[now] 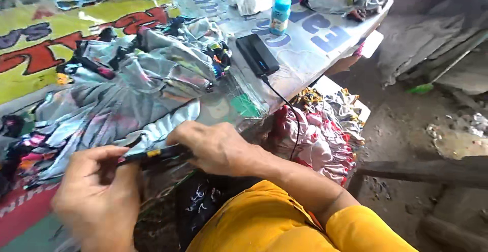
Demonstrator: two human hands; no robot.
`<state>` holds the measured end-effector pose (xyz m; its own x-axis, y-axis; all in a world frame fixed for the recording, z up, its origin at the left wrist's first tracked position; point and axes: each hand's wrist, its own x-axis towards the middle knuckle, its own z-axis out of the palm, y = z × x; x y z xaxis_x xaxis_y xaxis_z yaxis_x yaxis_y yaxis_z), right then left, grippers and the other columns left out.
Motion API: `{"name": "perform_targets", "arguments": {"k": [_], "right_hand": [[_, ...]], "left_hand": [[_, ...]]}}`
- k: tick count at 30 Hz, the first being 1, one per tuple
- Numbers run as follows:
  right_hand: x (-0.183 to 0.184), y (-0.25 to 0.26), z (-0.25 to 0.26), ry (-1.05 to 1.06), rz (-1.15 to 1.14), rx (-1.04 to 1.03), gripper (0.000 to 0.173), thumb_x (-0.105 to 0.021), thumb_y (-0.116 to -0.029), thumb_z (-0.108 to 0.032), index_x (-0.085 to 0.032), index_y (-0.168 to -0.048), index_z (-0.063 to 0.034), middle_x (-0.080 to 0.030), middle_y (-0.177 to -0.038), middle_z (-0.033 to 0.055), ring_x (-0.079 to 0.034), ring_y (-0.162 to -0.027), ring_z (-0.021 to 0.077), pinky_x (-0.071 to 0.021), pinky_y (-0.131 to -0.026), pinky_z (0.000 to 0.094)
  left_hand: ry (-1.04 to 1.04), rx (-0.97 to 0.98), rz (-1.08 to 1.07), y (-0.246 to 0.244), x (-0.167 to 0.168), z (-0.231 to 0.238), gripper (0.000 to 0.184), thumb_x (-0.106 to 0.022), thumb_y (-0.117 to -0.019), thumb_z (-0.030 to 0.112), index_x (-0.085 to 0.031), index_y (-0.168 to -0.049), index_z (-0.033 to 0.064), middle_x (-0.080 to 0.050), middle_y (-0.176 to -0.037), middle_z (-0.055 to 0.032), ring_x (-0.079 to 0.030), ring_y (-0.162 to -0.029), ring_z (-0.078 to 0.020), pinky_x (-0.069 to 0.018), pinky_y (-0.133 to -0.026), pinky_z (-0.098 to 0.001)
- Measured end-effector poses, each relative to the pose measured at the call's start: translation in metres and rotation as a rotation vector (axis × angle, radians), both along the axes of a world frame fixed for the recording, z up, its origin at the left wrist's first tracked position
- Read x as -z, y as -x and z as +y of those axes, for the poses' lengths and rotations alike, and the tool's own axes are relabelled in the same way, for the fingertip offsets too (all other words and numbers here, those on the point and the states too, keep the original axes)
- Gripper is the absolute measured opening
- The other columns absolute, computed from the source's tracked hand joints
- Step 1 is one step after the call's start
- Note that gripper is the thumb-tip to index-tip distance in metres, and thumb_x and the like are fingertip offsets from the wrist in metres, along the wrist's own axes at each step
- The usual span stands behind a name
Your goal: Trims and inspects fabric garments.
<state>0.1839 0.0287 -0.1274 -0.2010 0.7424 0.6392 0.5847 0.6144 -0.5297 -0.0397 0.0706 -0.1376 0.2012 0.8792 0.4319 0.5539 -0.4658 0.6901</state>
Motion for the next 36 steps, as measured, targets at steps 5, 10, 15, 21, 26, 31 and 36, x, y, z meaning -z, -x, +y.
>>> {"name": "perform_targets", "arguments": {"k": [5, 10, 15, 21, 26, 31, 36], "right_hand": [[0.009, 0.009, -0.004, -0.080, -0.090, 0.046, 0.010, -0.068, -0.0939, -0.005, -0.075, -0.100, -0.0083, -0.068, -0.087, 0.0059, -0.066, -0.069, 0.0186, -0.0523, -0.052, 0.0335], [0.002, 0.004, -0.013, -0.168, -0.018, 0.003, 0.009, -0.070, -0.0912, -0.002, -0.075, -0.097, -0.0060, -0.067, -0.088, 0.0077, -0.065, -0.066, 0.0182, -0.0512, -0.051, 0.0325], [-0.012, -0.010, -0.017, -0.211, -0.022, -0.049, 0.009, -0.070, -0.0898, 0.000, -0.074, -0.097, -0.0045, -0.064, -0.083, 0.0098, -0.063, -0.063, 0.0209, -0.0493, -0.049, 0.0339], [-0.020, -0.008, -0.012, -0.257, -0.006, -0.059, 0.007, -0.068, -0.0933, -0.004, -0.074, -0.096, -0.0039, -0.064, -0.082, 0.0105, -0.062, -0.063, 0.0207, -0.0480, -0.049, 0.0330], [-0.021, -0.009, -0.013, -0.221, 0.015, -0.059, 0.007, -0.066, -0.0931, -0.003, -0.073, -0.096, -0.0049, -0.066, -0.081, 0.0086, -0.064, -0.066, 0.0197, -0.0500, -0.052, 0.0328], [-0.008, -0.010, -0.012, -0.200, 0.048, -0.059, 0.008, -0.063, -0.0971, -0.010, -0.068, -0.101, -0.0061, -0.069, -0.088, 0.0086, -0.065, -0.072, 0.0148, -0.0527, -0.060, 0.0272], [-0.009, -0.012, -0.012, -0.171, 0.084, -0.057, 0.006, -0.062, -0.0978, -0.008, -0.066, -0.101, -0.0052, -0.069, -0.090, 0.0086, -0.065, -0.078, 0.0105, -0.0526, -0.067, 0.0201]], "left_hand": [[0.080, 0.066, -0.168, 0.026, 0.013, 0.007, 0.023, -0.064, -0.0988, 0.011, -0.059, -0.120, 0.0028, -0.066, -0.109, -0.0017, -0.065, -0.099, -0.0112, -0.0563, -0.091, -0.0322], [0.113, -0.091, 0.002, 0.017, 0.004, -0.001, 0.025, -0.057, -0.1021, 0.022, -0.058, -0.114, 0.0010, -0.061, -0.089, -0.0021, -0.061, -0.071, -0.0064, -0.0556, -0.065, -0.0274], [0.325, 0.017, -0.274, -0.027, -0.017, -0.028, 0.031, -0.045, -0.1096, 0.034, -0.062, -0.104, 0.0079, -0.064, -0.072, 0.0076, -0.063, -0.055, -0.0061, -0.0569, -0.050, -0.0249], [0.536, 0.247, -0.787, -0.063, -0.027, -0.054, 0.027, -0.044, -0.1086, 0.024, -0.069, -0.099, 0.0181, -0.074, -0.084, 0.0028, -0.069, -0.065, -0.0079, -0.0594, -0.055, -0.0237], [0.930, 0.247, -1.341, -0.083, -0.030, -0.072, 0.039, -0.043, -0.1082, 0.040, -0.070, -0.104, 0.0126, -0.073, -0.087, -0.0063, -0.070, -0.069, -0.0133, -0.0595, -0.060, -0.0281], [0.833, 0.113, -1.420, -0.075, -0.031, -0.054, 0.033, -0.039, -0.1107, 0.024, -0.065, -0.100, 0.0053, -0.067, -0.082, -0.0085, -0.066, -0.066, -0.0131, -0.0591, -0.061, -0.0279], [0.668, 0.101, -1.340, -0.068, -0.032, -0.044, 0.010, -0.065, -0.0989, 0.012, -0.069, -0.102, 0.0038, -0.072, -0.091, -0.0138, -0.074, -0.077, -0.0192, -0.0644, -0.072, -0.0364]]}}
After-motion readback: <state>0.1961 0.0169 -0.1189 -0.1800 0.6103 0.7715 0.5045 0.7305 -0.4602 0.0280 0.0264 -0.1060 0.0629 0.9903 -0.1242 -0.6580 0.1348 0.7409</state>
